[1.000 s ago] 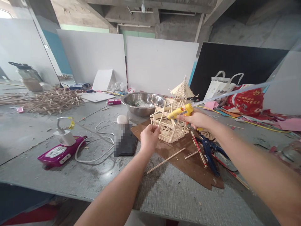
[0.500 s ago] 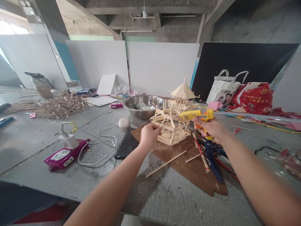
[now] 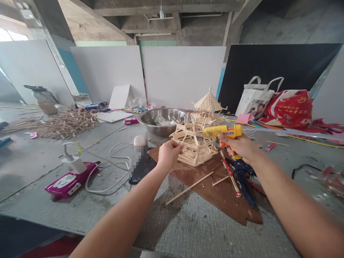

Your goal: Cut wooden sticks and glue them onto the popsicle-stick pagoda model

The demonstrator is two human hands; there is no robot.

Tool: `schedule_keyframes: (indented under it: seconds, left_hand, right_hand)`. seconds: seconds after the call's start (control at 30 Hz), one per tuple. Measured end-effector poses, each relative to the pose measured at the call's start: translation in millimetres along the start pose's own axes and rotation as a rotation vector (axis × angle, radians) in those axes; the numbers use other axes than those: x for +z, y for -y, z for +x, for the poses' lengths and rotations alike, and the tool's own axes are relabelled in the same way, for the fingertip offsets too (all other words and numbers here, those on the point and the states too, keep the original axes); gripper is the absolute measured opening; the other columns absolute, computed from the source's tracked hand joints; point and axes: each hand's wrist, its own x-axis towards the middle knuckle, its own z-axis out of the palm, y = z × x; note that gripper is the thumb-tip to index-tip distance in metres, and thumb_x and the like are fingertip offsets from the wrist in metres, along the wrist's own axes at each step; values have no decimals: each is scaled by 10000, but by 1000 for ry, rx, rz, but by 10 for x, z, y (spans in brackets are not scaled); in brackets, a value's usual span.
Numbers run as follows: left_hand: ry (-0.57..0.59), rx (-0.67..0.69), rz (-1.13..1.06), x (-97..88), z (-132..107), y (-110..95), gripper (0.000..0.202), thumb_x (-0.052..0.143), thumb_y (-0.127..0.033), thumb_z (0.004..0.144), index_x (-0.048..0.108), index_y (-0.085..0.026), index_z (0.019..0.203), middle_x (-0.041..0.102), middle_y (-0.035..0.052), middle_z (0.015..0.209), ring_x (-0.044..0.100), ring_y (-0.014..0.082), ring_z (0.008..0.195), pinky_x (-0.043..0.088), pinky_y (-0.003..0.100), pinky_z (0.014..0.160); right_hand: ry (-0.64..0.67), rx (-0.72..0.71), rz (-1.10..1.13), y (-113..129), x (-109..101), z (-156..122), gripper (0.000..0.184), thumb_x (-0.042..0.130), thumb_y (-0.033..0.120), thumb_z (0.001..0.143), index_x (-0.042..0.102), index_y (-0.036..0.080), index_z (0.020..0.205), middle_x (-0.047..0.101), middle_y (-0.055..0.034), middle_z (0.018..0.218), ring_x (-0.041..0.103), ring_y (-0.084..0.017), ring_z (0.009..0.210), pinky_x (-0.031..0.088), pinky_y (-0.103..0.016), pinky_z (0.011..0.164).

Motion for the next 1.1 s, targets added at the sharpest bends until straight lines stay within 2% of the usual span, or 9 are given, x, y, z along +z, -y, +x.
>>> schedule_keyframes:
  seconds: [0.4, 0.63, 0.9, 1.1]
  left_hand:
    - [32, 12, 39, 22, 20, -27, 230, 545, -379, 624, 531, -158, 560, 619, 3, 531, 455, 73, 402, 325, 188, 432]
    - [44, 3, 3, 21, 28, -37, 218, 536, -355, 641, 541, -149, 570, 605, 0, 512, 430, 59, 359, 320, 182, 391]
    - [188, -80, -122, -7, 57, -109, 211, 567, -319, 638, 512, -139, 544, 552, -13, 451, 383, 43, 285, 276, 167, 300]
    - [257, -100, -206, -36, 70, -107, 223, 592, -306, 631, 490, -138, 525, 527, -27, 430, 375, 39, 286, 252, 156, 284]
  right_hand:
    - [-24, -17, -27, -33, 29, 58, 340, 611, 476, 611, 562, 159, 722, 540, 13, 570, 346, -24, 287, 292, -176, 276]
    - [-27, -12, -64, -45, 28, 57, 347, 601, 485, 616, 559, 149, 692, 545, 5, 570, 355, -23, 288, 292, -168, 275]
    - [-10, -26, -85, -59, 30, 84, 342, 589, 490, 622, 550, 153, 662, 547, 3, 585, 348, -23, 296, 292, -171, 285]
    - [-13, -27, -88, -21, 52, 111, 341, 599, 484, 615, 566, 151, 681, 532, 9, 576, 327, -16, 296, 279, -166, 280]
